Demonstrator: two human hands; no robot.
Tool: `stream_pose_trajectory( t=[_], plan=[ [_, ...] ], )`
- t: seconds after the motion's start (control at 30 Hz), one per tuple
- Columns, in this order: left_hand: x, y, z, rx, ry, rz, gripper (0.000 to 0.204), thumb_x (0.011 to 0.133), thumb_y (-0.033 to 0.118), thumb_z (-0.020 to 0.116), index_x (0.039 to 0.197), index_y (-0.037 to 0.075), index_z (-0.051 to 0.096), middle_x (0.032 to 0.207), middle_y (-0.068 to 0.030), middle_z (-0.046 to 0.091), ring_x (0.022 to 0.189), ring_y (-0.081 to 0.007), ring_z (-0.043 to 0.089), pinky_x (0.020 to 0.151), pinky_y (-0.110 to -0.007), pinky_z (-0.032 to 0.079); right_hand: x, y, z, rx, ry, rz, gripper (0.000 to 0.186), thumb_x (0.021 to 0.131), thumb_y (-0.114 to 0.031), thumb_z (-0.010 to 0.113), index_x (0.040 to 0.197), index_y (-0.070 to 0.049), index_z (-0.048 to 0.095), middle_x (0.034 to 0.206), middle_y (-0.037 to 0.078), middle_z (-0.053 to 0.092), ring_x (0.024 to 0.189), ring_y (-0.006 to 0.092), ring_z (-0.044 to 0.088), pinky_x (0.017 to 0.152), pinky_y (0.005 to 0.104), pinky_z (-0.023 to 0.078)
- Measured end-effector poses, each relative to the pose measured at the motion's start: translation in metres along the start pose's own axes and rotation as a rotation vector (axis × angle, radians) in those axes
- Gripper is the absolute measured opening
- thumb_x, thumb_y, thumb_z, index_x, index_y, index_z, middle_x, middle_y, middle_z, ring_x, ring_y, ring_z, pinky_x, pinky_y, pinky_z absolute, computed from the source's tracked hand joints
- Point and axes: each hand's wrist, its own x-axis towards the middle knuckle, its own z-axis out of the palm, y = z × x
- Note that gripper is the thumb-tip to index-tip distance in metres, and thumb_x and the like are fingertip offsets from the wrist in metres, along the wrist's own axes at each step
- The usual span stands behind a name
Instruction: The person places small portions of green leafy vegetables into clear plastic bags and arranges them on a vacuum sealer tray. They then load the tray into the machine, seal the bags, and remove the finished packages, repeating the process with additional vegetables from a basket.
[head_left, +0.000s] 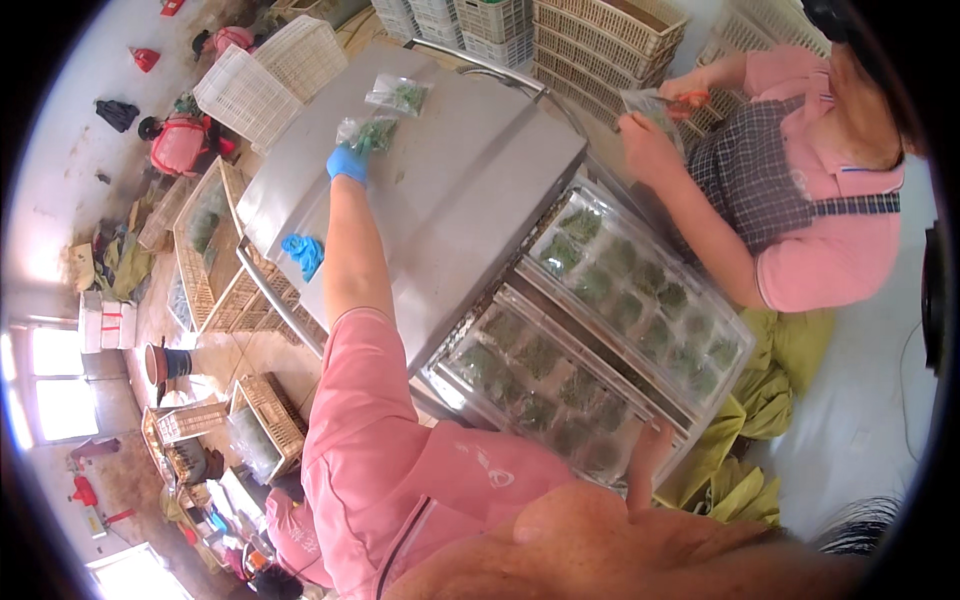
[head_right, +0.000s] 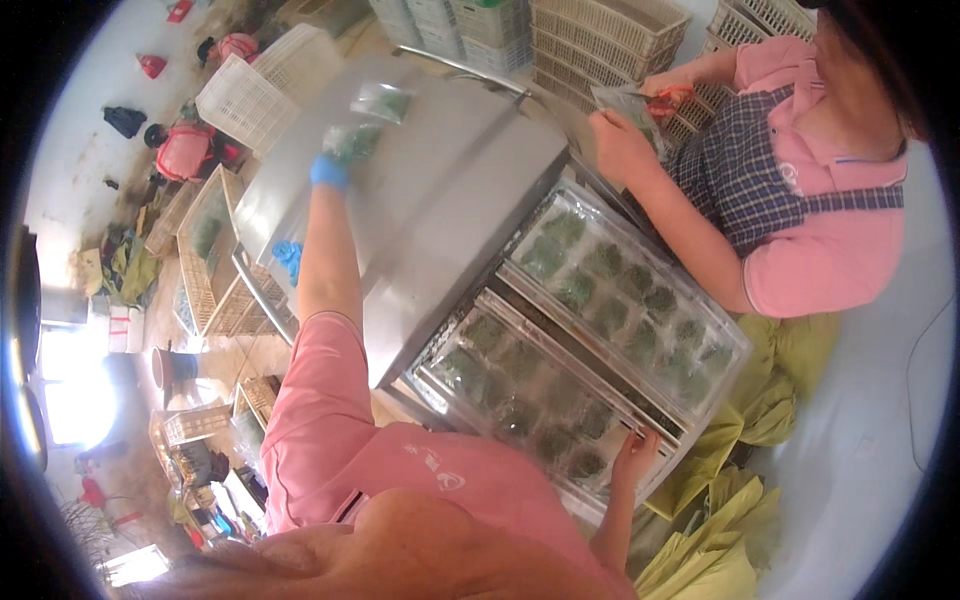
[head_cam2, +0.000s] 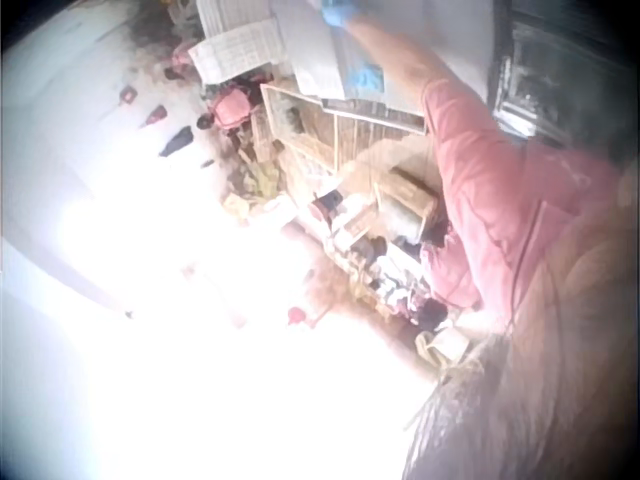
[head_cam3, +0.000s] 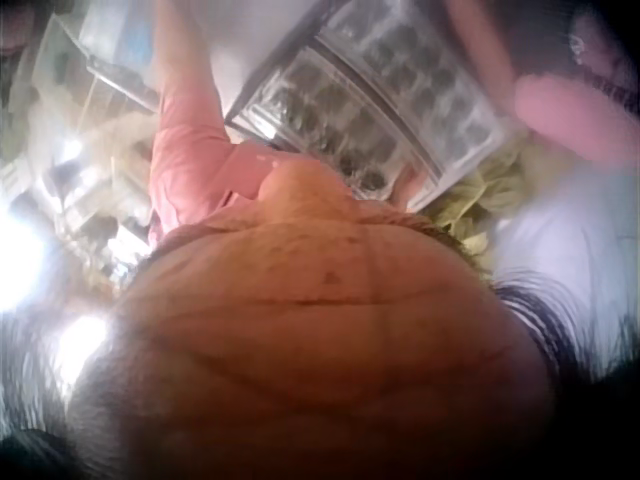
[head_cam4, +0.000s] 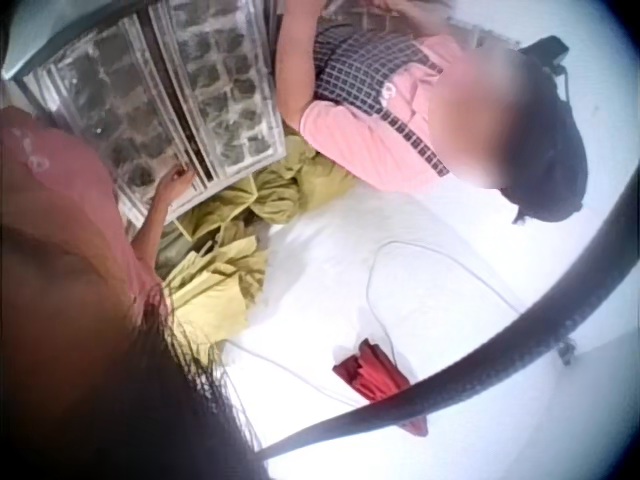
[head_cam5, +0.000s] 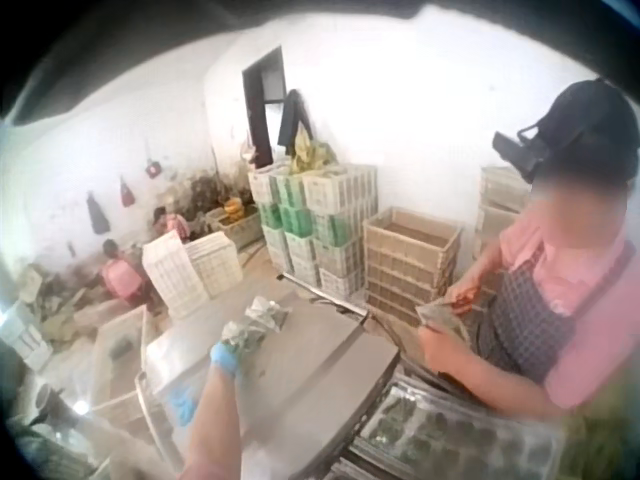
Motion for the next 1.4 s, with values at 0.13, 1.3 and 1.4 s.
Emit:
stream_pose_trajectory(
  t=[0.13,1.3,1.4],
  plan=[
    [0.020,0.005,0.013,-0.151,0.056,0.002,0.035,0.097,0.030,0.054,0.113,-0.001,0.061,0.100,-0.0140,0.065,0.079,-0.0283,0.065,0.067,-0.038,0.054,0.010,-0.005,0.003,-0.021,-0.075,0.092,0.012,0.091,-0.007,0.061,0.101,-0.001,0.060,0.100,0.013,0.057,0.078,0.0232,0.060,0.067,0.0328,0.049],
    [0.003,-0.009,0.084,0.642,-0.490,0.297,0.041,0.092,0.030,0.060,0.123,0.004,0.065,0.114,-0.0121,0.067,0.100,-0.0210,0.061,0.089,-0.035,0.048,0.001,-0.032,0.012,-0.094,-0.166,-0.142,0.007,0.087,-0.011,0.066,0.089,-0.005,0.065,0.080,0.013,0.061,0.069,0.0301,0.062,0.063,0.0395,0.049],
    [-0.005,-0.013,0.102,0.482,-0.420,0.075,0.042,0.091,0.019,0.062,0.130,0.003,0.060,0.121,-0.0103,0.065,0.105,-0.0187,0.060,0.090,-0.033,0.048,0.001,-0.023,0.014,-0.120,-0.156,-0.118,0.006,0.087,-0.010,0.066,0.090,-0.005,0.065,0.080,0.014,0.061,0.070,0.0306,0.062,0.063,0.0398,0.049]
  ],
)
